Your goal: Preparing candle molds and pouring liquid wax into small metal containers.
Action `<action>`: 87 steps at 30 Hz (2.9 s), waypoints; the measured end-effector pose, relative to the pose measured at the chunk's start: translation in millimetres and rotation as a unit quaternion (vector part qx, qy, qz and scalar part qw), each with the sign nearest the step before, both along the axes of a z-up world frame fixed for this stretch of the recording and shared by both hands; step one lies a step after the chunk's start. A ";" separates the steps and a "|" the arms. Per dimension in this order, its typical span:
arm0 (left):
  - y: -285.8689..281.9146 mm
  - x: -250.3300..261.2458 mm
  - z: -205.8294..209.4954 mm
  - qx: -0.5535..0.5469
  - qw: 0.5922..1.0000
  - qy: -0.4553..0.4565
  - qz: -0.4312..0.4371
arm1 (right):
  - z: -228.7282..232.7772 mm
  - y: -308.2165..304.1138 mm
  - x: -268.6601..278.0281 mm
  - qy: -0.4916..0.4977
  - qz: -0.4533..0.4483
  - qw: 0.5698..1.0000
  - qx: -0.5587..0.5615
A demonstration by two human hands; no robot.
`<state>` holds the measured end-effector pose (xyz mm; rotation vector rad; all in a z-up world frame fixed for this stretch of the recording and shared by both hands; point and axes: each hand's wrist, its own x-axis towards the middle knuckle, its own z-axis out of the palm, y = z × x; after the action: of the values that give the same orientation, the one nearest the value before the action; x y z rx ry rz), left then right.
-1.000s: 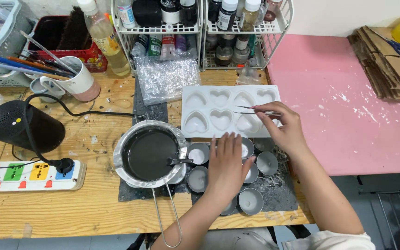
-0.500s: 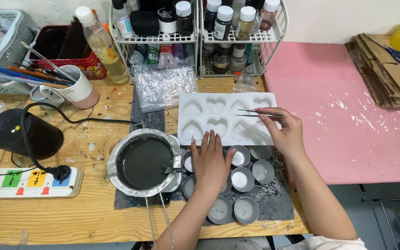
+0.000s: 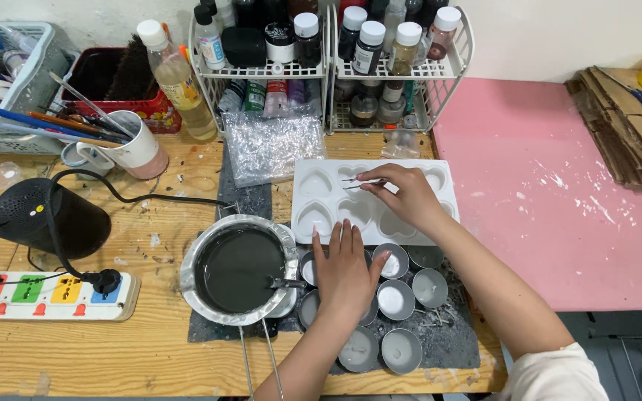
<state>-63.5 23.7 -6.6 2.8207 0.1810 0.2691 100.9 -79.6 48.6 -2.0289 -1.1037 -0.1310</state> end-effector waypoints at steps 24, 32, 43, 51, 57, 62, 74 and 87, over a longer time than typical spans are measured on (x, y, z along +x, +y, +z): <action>-0.6 -7.1 4.7 -0.010 1.000 -0.011 -0.015 | -2.3 -64.3 64.2 0.150 -0.105 0.981 -0.056; -0.1 -5.5 2.3 0.000 1.000 -0.015 -0.014 | -56.8 -27.3 88.4 -0.039 -0.046 0.981 -0.185; -2.2 -4.8 2.7 -0.005 1.000 -0.006 -0.011 | -40.8 -38.9 78.1 0.179 -0.019 0.984 0.003; -5.0 -5.6 0.7 0.009 1.000 -0.020 -0.008 | -31.6 -43.6 76.8 0.204 0.038 0.974 0.092; -4.2 -4.6 -0.7 0.000 1.000 -0.020 -0.008 | -31.1 -44.6 73.8 0.240 0.004 0.968 0.072; -1.3 -4.6 4.7 -0.004 0.999 -0.038 -0.009 | -30.3 -42.4 71.1 0.260 -0.027 0.963 0.057; -25.5 41.3 39.1 -0.158 0.976 -0.120 0.087 | -31.4 -47.5 63.7 0.210 0.035 0.971 0.106; -18.0 95.6 36.8 -0.215 0.942 -0.196 0.165 | -36.2 -47.1 62.3 0.192 0.076 0.971 0.122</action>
<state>32.1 5.7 30.2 2.2393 0.5495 0.7577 163.2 -126.7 12.4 -1.6556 -0.9405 0.1899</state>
